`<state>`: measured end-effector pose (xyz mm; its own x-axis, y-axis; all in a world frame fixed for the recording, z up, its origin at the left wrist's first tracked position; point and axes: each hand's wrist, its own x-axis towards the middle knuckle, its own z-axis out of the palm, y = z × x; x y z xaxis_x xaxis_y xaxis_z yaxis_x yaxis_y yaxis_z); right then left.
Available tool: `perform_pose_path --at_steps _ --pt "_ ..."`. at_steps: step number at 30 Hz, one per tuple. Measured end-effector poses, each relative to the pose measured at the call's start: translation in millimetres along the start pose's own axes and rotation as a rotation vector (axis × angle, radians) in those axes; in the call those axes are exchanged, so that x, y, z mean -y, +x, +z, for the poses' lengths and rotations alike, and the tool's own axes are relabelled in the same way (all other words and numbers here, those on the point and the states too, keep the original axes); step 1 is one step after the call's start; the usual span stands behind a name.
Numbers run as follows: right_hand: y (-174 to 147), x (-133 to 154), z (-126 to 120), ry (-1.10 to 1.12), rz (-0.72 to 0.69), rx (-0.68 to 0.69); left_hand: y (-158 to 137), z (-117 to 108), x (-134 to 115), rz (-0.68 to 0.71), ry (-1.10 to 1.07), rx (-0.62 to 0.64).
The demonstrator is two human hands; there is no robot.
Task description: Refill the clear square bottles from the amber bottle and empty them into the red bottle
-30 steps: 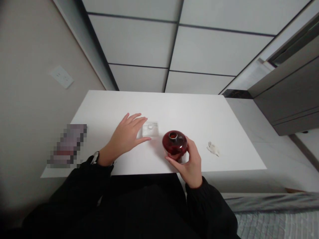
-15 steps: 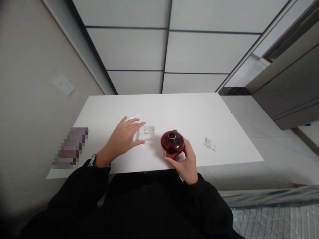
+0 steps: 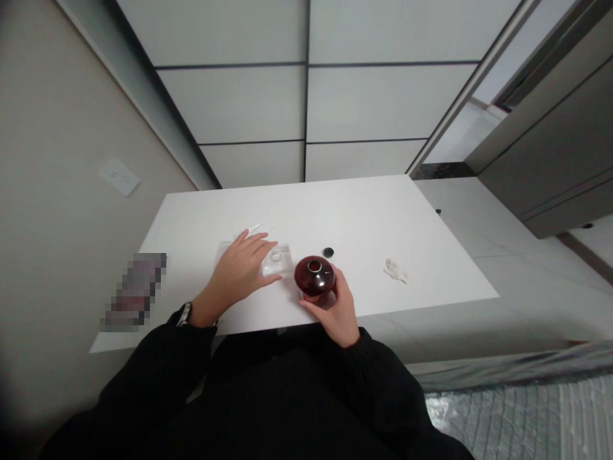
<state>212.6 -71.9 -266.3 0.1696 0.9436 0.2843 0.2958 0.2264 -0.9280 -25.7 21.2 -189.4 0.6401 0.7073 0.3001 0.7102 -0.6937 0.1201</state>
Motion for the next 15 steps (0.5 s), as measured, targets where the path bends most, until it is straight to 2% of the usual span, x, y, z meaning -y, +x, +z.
perform_pose_path --at_steps 5,11,15 --pt "-1.3 0.7 -2.4 0.010 0.023 0.007 -13.1 -6.0 -8.3 -0.010 0.002 -0.088" --pt "1.9 -2.3 -4.1 0.139 0.089 0.068 -26.6 -28.0 -17.3 -0.135 -0.199 -0.121" --pt "17.7 1.1 -13.7 0.215 0.105 0.077 -28.8 -38.1 -18.0 -0.199 -0.298 -0.186"
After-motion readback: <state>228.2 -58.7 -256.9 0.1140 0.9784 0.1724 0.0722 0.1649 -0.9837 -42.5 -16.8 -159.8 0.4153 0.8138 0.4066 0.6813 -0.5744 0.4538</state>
